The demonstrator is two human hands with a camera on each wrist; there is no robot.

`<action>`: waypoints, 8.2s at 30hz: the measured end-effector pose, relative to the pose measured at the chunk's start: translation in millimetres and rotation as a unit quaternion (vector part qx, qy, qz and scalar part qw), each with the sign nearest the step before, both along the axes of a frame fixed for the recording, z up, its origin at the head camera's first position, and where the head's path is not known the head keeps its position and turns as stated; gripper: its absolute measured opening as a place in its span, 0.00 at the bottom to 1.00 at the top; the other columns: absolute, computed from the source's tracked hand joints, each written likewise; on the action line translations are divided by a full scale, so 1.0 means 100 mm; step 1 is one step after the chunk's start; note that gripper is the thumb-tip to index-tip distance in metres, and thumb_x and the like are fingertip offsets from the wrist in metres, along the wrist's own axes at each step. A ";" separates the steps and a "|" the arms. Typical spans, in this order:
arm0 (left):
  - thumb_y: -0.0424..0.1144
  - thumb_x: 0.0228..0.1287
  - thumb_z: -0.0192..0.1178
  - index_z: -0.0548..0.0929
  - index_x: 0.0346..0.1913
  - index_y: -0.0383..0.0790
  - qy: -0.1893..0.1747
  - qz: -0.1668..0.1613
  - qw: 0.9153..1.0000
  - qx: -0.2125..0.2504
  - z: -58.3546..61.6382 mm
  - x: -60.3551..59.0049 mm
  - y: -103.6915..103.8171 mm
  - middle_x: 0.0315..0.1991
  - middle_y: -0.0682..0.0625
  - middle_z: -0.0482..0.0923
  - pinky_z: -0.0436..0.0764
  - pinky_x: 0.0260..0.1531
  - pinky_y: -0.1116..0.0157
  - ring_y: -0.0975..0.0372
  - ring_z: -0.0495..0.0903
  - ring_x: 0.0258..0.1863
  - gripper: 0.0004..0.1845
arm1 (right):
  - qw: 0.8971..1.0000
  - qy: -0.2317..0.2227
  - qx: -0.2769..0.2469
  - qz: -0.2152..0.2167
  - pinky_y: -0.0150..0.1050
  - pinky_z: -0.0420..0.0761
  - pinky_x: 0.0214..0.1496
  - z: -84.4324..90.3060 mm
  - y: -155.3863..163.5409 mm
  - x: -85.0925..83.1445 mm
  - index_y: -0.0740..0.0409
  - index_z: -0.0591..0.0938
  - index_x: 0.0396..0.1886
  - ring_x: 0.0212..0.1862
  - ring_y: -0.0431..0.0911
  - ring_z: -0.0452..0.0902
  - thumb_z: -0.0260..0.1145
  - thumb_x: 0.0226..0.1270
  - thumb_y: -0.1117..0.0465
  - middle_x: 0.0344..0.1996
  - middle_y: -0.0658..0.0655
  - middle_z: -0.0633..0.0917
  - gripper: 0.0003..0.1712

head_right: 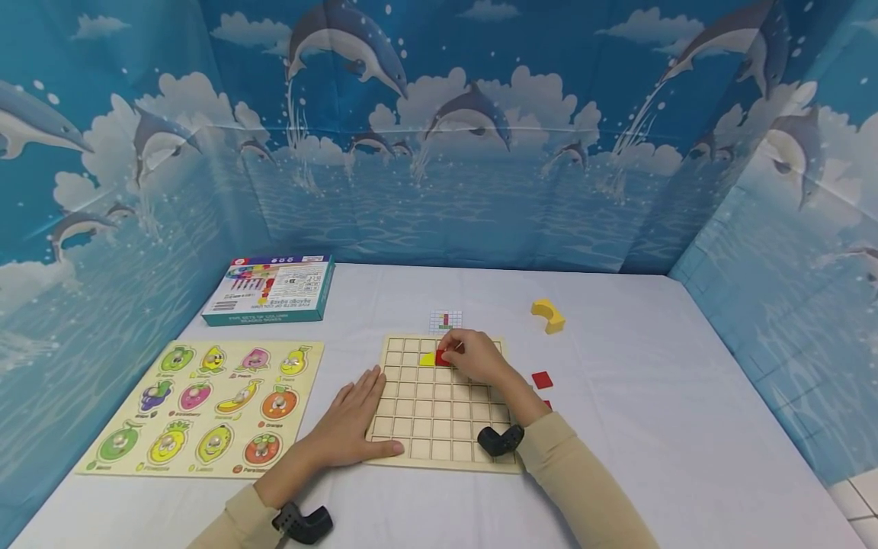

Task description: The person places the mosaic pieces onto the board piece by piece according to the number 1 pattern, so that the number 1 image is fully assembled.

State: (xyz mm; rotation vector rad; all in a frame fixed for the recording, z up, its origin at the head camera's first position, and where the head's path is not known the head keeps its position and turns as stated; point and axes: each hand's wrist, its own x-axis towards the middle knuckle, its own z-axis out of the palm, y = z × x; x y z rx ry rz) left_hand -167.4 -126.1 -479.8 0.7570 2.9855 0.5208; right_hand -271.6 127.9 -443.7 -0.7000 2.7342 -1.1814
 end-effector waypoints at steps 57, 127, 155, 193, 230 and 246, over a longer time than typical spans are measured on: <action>0.79 0.47 0.44 0.43 0.72 0.33 0.003 -0.001 1.000 0.006 0.02 0.02 0.01 0.73 0.42 0.36 0.44 0.64 0.50 0.54 0.37 0.71 0.62 | 0.999 -0.006 0.036 -0.028 0.44 0.75 0.44 0.12 0.25 0.17 0.57 0.82 0.41 0.42 0.46 0.75 0.63 0.64 0.62 0.36 0.50 0.80 0.08; 0.79 0.47 0.45 0.43 0.72 0.33 0.000 -0.004 1.000 0.005 0.05 0.02 0.00 0.73 0.43 0.36 0.43 0.65 0.52 0.54 0.37 0.71 0.62 | 0.991 -0.006 0.063 -0.120 0.42 0.71 0.39 -0.13 1.47 0.41 0.55 0.81 0.41 0.40 0.48 0.68 0.71 0.55 0.54 0.35 0.52 0.76 0.15; 0.80 0.45 0.43 0.42 0.72 0.34 -0.001 0.002 1.000 -0.004 0.02 0.00 0.00 0.73 0.44 0.35 0.43 0.65 0.53 0.55 0.36 0.71 0.63 | 0.986 -0.060 0.012 -0.157 0.33 0.76 0.25 -0.07 1.39 0.41 0.61 0.76 0.37 0.25 0.46 0.73 0.63 0.64 0.58 0.26 0.55 0.77 0.10; 0.79 0.46 0.45 0.44 0.72 0.33 0.011 -0.004 1.000 0.012 0.02 0.00 0.00 0.73 0.42 0.38 0.45 0.64 0.50 0.53 0.39 0.71 0.63 | 0.994 -0.059 -0.068 -0.060 0.38 0.78 0.25 0.03 0.73 0.27 0.60 0.77 0.35 0.23 0.47 0.76 0.62 0.65 0.61 0.31 0.57 0.77 0.06; 0.81 0.45 0.42 0.42 0.72 0.34 0.006 0.002 1.000 0.000 -0.02 -0.01 0.01 0.73 0.43 0.36 0.43 0.65 0.52 0.55 0.37 0.71 0.63 | 0.991 -0.094 -0.086 0.033 0.38 0.80 0.29 0.04 0.08 0.21 0.60 0.78 0.35 0.25 0.48 0.80 0.60 0.66 0.65 0.33 0.57 0.77 0.03; 0.80 0.45 0.43 0.43 0.72 0.34 0.004 0.001 1.000 0.001 0.00 -0.01 0.00 0.73 0.43 0.37 0.44 0.65 0.52 0.56 0.36 0.71 0.63 | 0.998 -0.037 -0.050 0.022 0.37 0.77 0.26 -0.04 0.01 0.20 0.59 0.78 0.32 0.23 0.43 0.76 0.64 0.63 0.60 0.30 0.51 0.78 0.07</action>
